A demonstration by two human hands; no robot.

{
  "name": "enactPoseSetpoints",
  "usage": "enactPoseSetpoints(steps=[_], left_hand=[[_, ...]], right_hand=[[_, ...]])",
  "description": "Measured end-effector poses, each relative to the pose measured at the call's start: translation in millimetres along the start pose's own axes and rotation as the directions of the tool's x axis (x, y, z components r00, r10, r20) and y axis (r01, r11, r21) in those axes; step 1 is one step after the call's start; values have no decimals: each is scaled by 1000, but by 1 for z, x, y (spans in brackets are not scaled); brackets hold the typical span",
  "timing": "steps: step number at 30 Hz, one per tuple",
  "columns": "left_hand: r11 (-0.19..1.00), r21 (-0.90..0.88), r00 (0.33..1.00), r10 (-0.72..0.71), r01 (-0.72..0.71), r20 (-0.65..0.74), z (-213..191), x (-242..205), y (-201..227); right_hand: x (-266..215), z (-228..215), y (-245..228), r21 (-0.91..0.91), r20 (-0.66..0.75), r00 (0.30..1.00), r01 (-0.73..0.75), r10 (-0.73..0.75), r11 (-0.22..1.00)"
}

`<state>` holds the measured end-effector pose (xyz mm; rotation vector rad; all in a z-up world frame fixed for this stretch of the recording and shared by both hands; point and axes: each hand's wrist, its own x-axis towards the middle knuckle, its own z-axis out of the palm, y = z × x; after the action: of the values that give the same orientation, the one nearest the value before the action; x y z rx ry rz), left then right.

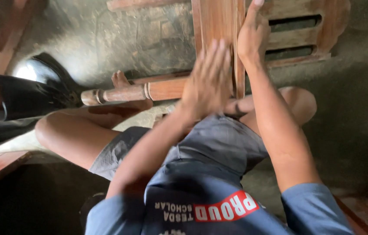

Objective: The person sands the surface and legs of a wooden chair using a piece of sandpaper held by hand.

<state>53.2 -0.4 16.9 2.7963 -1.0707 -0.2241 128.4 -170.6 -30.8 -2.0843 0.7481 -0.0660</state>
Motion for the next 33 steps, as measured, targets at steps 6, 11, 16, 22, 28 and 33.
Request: enactPoseSetpoints(steps=[6,11,16,22,28,33], left_hand=[[985,-170,1000,18,-20,-12,-4,16,-7],[977,-199,995,61,-76,-81,15,-8,4],[993,-85,996,-79,83,40,-5,53,-16],[993,-92,984,-56,73,168,-6,15,8],[988,-148,995,59,-46,84,21,9,0],[982,117,983,135,-150,124,13,2,-16]], right_hand=[[0,1,8,66,7,998,59,-60,996],[-1,1,10,61,14,987,157,-158,986],[4,2,23,76,-1,976,216,-216,974],[4,4,11,99,5,976,215,-217,972],[1,4,15,75,-10,996,93,-92,993],[3,5,15,40,-36,995,96,-94,995]])
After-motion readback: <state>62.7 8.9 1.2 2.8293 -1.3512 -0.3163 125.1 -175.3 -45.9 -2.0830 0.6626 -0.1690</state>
